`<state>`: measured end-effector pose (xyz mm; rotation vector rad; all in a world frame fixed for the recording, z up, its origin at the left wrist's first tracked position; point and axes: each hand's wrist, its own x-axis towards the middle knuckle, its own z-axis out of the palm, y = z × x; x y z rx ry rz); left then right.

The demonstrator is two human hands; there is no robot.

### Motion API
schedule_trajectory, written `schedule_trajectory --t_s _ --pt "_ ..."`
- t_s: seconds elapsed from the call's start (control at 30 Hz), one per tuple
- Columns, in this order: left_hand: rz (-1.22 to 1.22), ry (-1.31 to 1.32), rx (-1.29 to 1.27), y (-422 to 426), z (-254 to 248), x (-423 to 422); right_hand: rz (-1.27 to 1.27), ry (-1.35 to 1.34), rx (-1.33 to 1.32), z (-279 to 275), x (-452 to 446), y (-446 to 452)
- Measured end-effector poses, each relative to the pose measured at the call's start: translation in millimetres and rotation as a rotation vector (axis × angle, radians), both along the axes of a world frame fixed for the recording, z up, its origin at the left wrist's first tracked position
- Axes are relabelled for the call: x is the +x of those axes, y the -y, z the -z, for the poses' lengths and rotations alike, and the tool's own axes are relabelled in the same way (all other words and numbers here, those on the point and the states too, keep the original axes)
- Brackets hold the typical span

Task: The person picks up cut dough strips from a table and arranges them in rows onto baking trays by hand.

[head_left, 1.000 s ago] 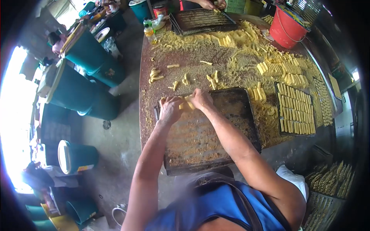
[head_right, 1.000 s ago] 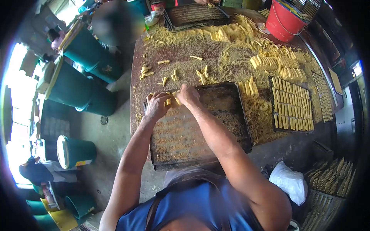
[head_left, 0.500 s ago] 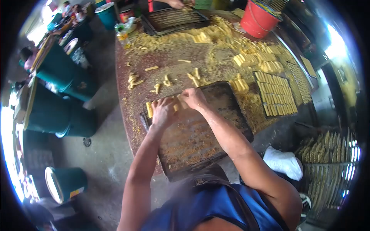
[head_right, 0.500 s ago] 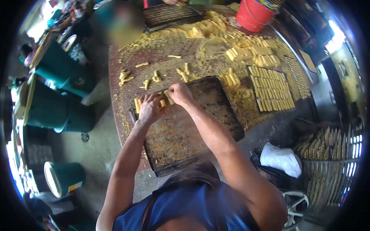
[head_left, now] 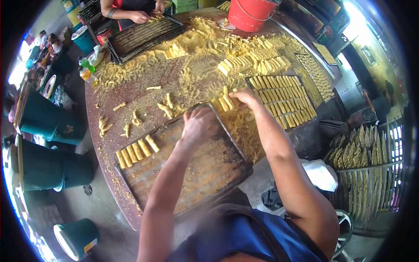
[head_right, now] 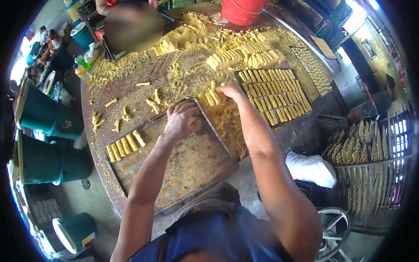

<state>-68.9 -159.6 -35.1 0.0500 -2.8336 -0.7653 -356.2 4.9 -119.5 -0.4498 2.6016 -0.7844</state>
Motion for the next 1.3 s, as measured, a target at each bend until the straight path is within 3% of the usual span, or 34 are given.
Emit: schedule_trajectory --t_s 0.07,0.27,0.33,0.4,0.47,0.53,0.57,0.6,0.63,0.67,0.7,0.73,0.8,0.87,0.9,0.93,1.0,1.13,1.23,1.3 --pt "0.019 0.022 0.021 -20.2 13.6 -41.4 -0.104 -0.12 0.29 -46.5 17.4 5.0" --pt "-0.051 0.259 -0.126 -49.1 1.8 -79.1 -0.098 0.096 0.165 -57.2 45.6 11.9" --pt "-0.07 0.22 -0.122 -48.7 20.4 -77.0 -0.046 0.123 0.096 -57.9 49.6 10.5" --pt "-0.072 0.145 -0.163 -47.6 29.1 -75.7 -0.087 0.377 0.106 -60.2 46.4 12.8" --pt "-0.089 0.126 -0.182 -46.2 39.4 -75.7 -0.19 0.287 0.172 -43.2 39.5 20.4" --pt "-0.102 0.097 -0.165 -49.8 35.8 -74.5 -0.14 0.247 0.013 -38.4 44.1 23.4" --pt "-0.116 0.163 -0.133 -50.7 34.5 -73.7 -0.263 0.153 0.044 -40.9 35.6 15.9" --pt "-0.127 0.173 -0.134 -52.4 28.7 -74.0 -0.178 0.322 -0.068 -37.7 35.1 11.7" --pt "-0.105 0.185 -0.109 -53.7 23.4 -74.1 -0.271 0.282 -0.039 -25.9 25.4 6.5" --pt "-0.092 0.198 -0.083 -52.5 21.7 -72.3 -0.167 0.463 -0.125 -15.3 19.8 -1.1" --pt "-0.069 0.156 -0.076 -48.0 25.4 -68.6 -0.017 0.309 -0.076 -57.8 39.6 -9.0" --pt "-0.054 0.117 -0.07 -41.0 29.4 -60.9 -0.061 0.382 -0.119 -23.0 11.5 -17.6" --pt "-0.125 0.008 -0.058 -19.1 26.6 -30.0 0.183 0.549 -0.486 20.3 -19.0 -43.1" --pt "-0.228 -0.111 -0.049 12.1 19.7 9.1 0.148 0.69 -0.638 -53.2 23.7 -33.3" --pt "-0.325 -0.132 -0.047 29.9 1.0 37.1 0.078 0.633 -0.636 -79.5 52.8 -13.3" --pt "-0.434 -0.133 -0.111 55.3 15.5 59.3 0.095 0.645 -0.609 -100.8 87.2 13.9" --pt "-0.555 -0.111 -0.071 95.8 22.5 102.6 -0.229 0.511 -0.459 -100.4 142.5 63.0" --pt "-0.521 -0.062 -0.078 113.6 18.0 155.0 -0.331 0.451 -0.238 -75.9 250.5 172.3" --pt "-0.47 -0.073 -0.103 115.1 29.5 172.9 -0.524 -0.033 -0.168 -57.2 278.0 198.3" --pt "-0.47 -0.095 -0.104 115.6 35.4 176.1 -0.455 -0.041 -0.118 -54.0 277.8 202.7"
